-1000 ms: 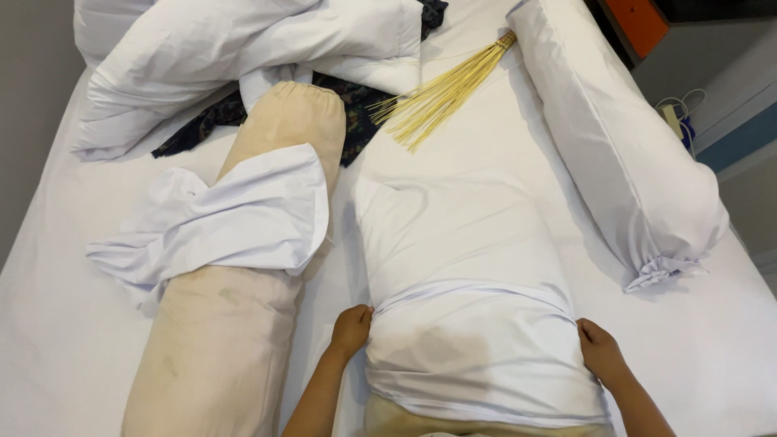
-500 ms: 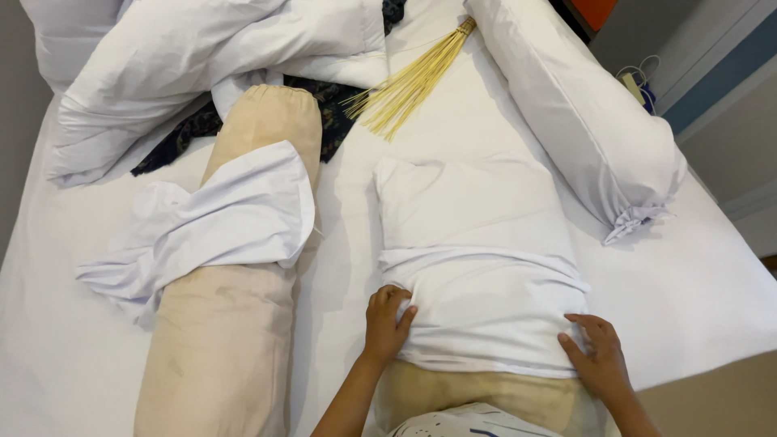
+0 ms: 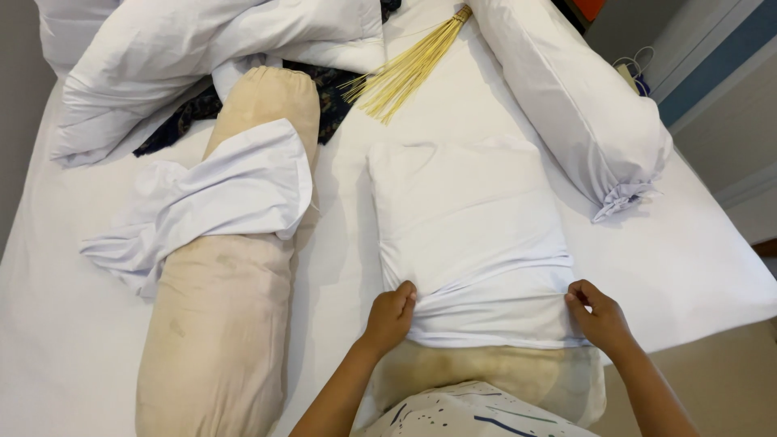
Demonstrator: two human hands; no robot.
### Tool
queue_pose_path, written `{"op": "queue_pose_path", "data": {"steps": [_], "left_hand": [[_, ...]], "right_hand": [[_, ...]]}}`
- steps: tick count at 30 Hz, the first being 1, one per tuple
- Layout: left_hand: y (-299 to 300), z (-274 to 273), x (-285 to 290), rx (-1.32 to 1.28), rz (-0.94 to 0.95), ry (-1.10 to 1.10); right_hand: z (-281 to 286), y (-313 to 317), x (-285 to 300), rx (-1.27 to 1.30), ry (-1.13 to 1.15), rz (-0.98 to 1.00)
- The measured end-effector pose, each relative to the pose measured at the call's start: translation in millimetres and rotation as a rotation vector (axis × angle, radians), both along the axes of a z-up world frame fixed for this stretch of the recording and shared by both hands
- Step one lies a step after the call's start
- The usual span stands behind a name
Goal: The person puts a white pillowcase onto a beige pillow on a bed. They unfold the pillowcase, place the pillow inside, and repeatedly pull and smooth the fabric to fit it snugly around the pillow.
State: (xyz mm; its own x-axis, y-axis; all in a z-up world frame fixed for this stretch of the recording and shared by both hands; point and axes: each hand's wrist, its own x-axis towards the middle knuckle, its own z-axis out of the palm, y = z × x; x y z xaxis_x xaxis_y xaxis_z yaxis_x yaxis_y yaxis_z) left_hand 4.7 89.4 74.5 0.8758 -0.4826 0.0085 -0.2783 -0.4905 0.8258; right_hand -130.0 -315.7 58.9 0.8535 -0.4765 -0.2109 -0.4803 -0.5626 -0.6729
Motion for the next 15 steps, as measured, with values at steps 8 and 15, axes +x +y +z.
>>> {"op": "queue_pose_path", "data": {"steps": [8, 15], "left_hand": [[4.2, 13.2, -15.4, 0.127, 0.057, -0.032], [21.5, 21.3, -40.4, 0.295, -0.097, 0.140]], "right_hand": [[-5.1, 32.9, -41.0, -0.114, 0.195, 0.105], [43.5, 38.5, -22.9, -0.073, 0.310, 0.216]]}}
